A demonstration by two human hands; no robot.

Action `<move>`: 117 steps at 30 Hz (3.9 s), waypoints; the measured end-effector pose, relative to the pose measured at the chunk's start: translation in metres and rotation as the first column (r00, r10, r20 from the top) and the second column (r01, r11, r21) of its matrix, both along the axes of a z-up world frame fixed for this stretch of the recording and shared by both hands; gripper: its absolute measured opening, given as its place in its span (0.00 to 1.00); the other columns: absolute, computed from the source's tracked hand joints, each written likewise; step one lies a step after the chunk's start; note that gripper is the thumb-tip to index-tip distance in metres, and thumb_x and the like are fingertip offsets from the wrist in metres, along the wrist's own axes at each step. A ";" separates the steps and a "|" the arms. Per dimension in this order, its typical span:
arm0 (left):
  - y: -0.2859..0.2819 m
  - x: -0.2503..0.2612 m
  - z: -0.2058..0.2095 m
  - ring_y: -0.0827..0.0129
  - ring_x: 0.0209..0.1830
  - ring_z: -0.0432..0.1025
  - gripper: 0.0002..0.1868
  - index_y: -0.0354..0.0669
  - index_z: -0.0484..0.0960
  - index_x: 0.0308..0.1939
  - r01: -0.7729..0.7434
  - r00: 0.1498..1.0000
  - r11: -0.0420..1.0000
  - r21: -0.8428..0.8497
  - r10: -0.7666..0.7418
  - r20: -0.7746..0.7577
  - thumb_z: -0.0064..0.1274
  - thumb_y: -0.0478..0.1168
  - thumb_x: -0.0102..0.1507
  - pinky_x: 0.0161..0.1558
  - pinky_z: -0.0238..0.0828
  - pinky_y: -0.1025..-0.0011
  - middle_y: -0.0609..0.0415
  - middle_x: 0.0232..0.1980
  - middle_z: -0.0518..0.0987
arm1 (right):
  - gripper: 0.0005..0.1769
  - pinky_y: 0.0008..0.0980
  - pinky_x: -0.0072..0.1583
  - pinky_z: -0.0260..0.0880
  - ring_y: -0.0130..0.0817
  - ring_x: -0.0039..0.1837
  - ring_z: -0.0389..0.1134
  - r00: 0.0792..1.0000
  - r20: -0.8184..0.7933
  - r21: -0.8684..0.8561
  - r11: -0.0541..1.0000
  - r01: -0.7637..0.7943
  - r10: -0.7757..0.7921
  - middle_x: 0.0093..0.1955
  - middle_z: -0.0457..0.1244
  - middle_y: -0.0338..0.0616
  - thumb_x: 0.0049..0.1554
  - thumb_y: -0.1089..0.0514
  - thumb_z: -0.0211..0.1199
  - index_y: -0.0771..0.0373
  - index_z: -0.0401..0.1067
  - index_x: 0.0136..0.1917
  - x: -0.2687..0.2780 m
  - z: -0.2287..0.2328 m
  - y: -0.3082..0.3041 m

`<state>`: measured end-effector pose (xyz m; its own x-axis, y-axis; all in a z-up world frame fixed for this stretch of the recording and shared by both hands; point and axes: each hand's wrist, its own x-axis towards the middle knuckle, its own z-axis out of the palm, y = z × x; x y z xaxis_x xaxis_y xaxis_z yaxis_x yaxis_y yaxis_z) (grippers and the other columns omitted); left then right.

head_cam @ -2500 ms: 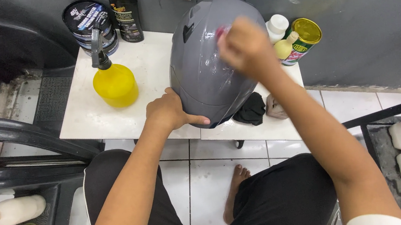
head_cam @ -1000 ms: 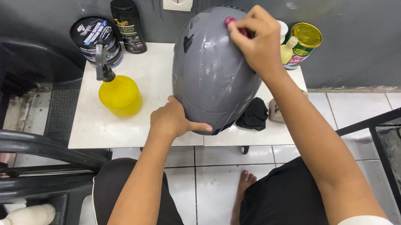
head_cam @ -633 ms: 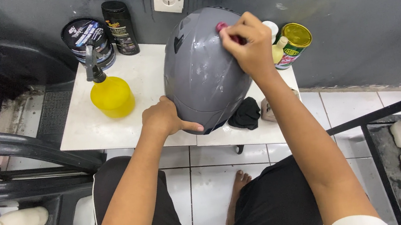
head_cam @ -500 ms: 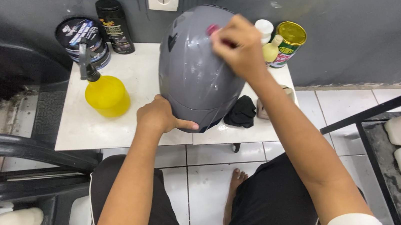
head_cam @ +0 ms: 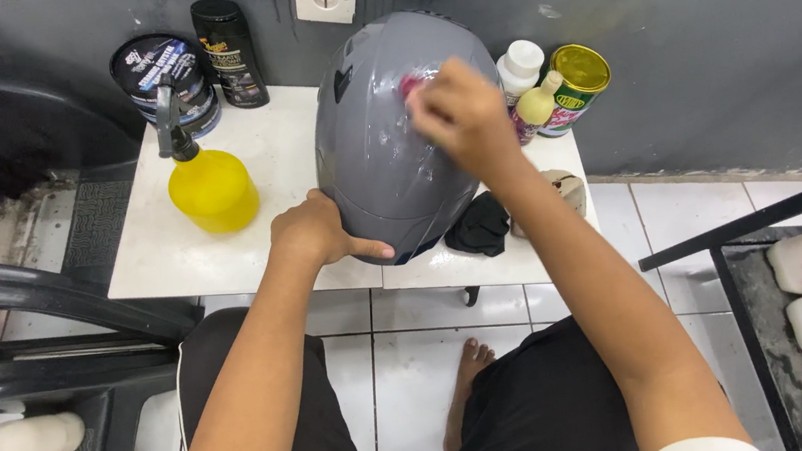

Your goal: The person sprays a gray motorcycle helmet with a yellow spray bottle, then rubs a pink substance from a small container onto the helmet's surface using a pink applicator. The person repeatedly applies the substance in circular motions across the helmet's top and sides.

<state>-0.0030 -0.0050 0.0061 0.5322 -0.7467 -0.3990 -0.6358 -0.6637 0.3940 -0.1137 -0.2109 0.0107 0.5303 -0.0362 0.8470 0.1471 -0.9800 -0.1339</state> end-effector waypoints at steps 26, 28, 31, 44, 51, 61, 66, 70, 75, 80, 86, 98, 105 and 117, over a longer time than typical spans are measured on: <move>0.013 -0.005 0.000 0.39 0.45 0.79 0.60 0.18 0.69 0.58 0.000 1.000 0.998 -0.066 -0.002 -0.025 0.68 0.70 0.44 0.38 0.79 0.50 0.24 0.46 0.80 | 0.07 0.27 0.44 0.69 0.32 0.41 0.66 0.967 -0.248 -0.291 0.948 -0.130 0.057 0.39 0.64 0.40 0.53 0.66 0.74 0.63 0.76 0.38 -0.033 -0.028 0.058; 0.013 -0.006 -0.001 0.40 0.45 0.79 0.59 0.19 0.68 0.58 0.001 0.999 0.998 -0.067 -0.003 -0.032 0.69 0.69 0.44 0.39 0.79 0.50 0.25 0.46 0.80 | 0.08 0.29 0.45 0.68 0.34 0.42 0.66 0.929 -0.352 -0.330 0.913 -0.240 0.117 0.37 0.63 0.40 0.51 0.66 0.74 0.61 0.75 0.36 -0.031 -0.027 0.069; 0.013 -0.006 -0.002 0.41 0.47 0.79 0.58 0.20 0.69 0.58 0.013 1.000 0.999 -0.038 -0.014 -0.023 0.67 0.70 0.45 0.40 0.79 0.52 0.26 0.47 0.80 | 0.08 0.28 0.46 0.70 0.34 0.43 0.66 0.963 -0.268 -0.416 0.898 -0.146 0.033 0.39 0.64 0.41 0.55 0.66 0.72 0.62 0.74 0.38 -0.020 -0.028 0.054; 0.012 -0.004 -0.011 0.42 0.46 0.79 0.60 0.20 0.68 0.58 0.012 1.000 0.998 -0.060 -0.014 -0.019 0.67 0.72 0.44 0.40 0.79 0.52 0.27 0.46 0.81 | 0.12 0.25 0.41 0.66 0.30 0.41 0.63 0.967 -0.253 -0.312 0.948 -0.062 -0.020 0.39 0.59 0.34 0.61 0.59 0.69 0.57 0.70 0.38 -0.028 -0.041 0.050; 0.013 -0.008 -0.003 0.41 0.45 0.79 0.58 0.19 0.69 0.58 0.013 1.000 0.998 -0.061 -0.013 0.004 0.67 0.70 0.46 0.38 0.79 0.52 0.26 0.45 0.81 | 0.12 0.29 0.41 0.68 0.39 0.42 0.66 0.976 -0.184 -0.314 0.935 -0.167 0.112 0.37 0.62 0.42 0.56 0.67 0.72 0.61 0.71 0.36 -0.035 -0.026 0.043; 0.010 -0.008 0.002 0.38 0.46 0.78 0.60 0.17 0.68 0.58 0.018 1.000 0.999 -0.041 -0.019 -0.007 0.67 0.70 0.45 0.39 0.78 0.50 0.23 0.46 0.80 | 0.05 0.25 0.47 0.71 0.35 0.43 0.70 0.975 -0.218 -0.135 0.987 -0.082 0.051 0.41 0.66 0.40 0.55 0.66 0.73 0.62 0.77 0.40 -0.043 -0.032 0.019; 0.008 -0.007 -0.001 0.38 0.44 0.79 0.61 0.17 0.69 0.57 0.005 1.000 0.999 -0.051 -0.004 0.011 0.68 0.71 0.43 0.37 0.78 0.50 0.23 0.44 0.80 | 0.05 0.34 0.46 0.70 0.42 0.41 0.69 0.992 0.035 0.070 0.991 0.117 -0.119 0.41 0.63 0.46 0.61 0.67 0.69 0.65 0.75 0.42 -0.037 -0.004 0.002; 0.007 -0.007 0.000 0.37 0.44 0.78 0.59 0.16 0.69 0.57 0.014 1.000 0.998 -0.061 -0.013 0.019 0.68 0.69 0.45 0.36 0.78 0.50 0.22 0.44 0.80 | 0.05 0.28 0.48 0.69 0.35 0.44 0.68 0.998 -0.068 0.084 0.996 0.007 -0.001 0.43 0.66 0.43 0.60 0.67 0.69 0.62 0.78 0.41 -0.037 -0.025 0.020; 0.008 -0.009 0.001 0.37 0.43 0.79 0.61 0.15 0.69 0.58 0.009 1.000 0.998 -0.066 -0.008 0.018 0.67 0.70 0.44 0.36 0.78 0.49 0.22 0.44 0.80 | 0.03 0.32 0.50 0.71 0.38 0.46 0.70 0.991 0.031 0.116 0.985 0.126 -0.130 0.45 0.64 0.41 0.64 0.65 0.66 0.63 0.76 0.46 -0.039 -0.004 0.010; 0.009 -0.010 0.003 0.37 0.43 0.79 0.61 0.14 0.68 0.58 0.004 1.000 0.998 -0.064 -0.004 0.012 0.67 0.70 0.44 0.36 0.78 0.49 0.21 0.44 0.80 | 0.02 0.34 0.51 0.71 0.40 0.48 0.69 0.994 -0.048 0.054 0.994 0.098 -0.095 0.45 0.62 0.42 0.62 0.67 0.65 0.64 0.75 0.46 -0.037 -0.023 0.019; 0.010 -0.010 0.003 0.37 0.44 0.79 0.62 0.15 0.67 0.60 -0.002 1.000 0.997 -0.072 0.002 0.008 0.67 0.70 0.45 0.37 0.78 0.49 0.21 0.45 0.80 | 0.03 0.34 0.51 0.69 0.40 0.49 0.68 0.987 -0.008 0.097 0.983 0.158 -0.158 0.45 0.59 0.41 0.65 0.67 0.62 0.65 0.72 0.46 -0.037 -0.013 0.020; 0.009 -0.009 0.005 0.39 0.44 0.79 0.63 0.15 0.66 0.61 0.011 1.000 0.999 -0.036 -0.010 0.010 0.65 0.72 0.45 0.37 0.79 0.52 0.22 0.46 0.80 | 0.05 0.34 0.49 0.65 0.41 0.44 0.65 0.972 0.001 0.141 0.962 0.232 -0.235 0.42 0.58 0.41 0.65 0.66 0.62 0.63 0.70 0.45 -0.037 -0.016 0.021; 0.010 -0.010 0.003 0.39 0.43 0.79 0.63 0.15 0.67 0.60 0.010 1.000 1.000 -0.028 -0.010 0.016 0.66 0.72 0.44 0.36 0.79 0.53 0.22 0.46 0.80 | 0.04 0.36 0.46 0.65 0.42 0.42 0.65 0.963 0.000 0.184 0.946 0.266 -0.271 0.41 0.57 0.43 0.64 0.67 0.62 0.65 0.71 0.45 -0.034 -0.011 0.011; 0.009 -0.008 0.006 0.40 0.43 0.80 0.63 0.16 0.67 0.60 0.005 1.000 0.999 -0.033 -0.005 0.001 0.66 0.72 0.44 0.37 0.79 0.53 0.23 0.45 0.80 | 0.03 0.31 0.49 0.71 0.40 0.45 0.71 0.985 -0.082 0.101 0.982 0.160 -0.152 0.42 0.65 0.41 0.62 0.64 0.68 0.62 0.80 0.45 -0.032 -0.014 0.000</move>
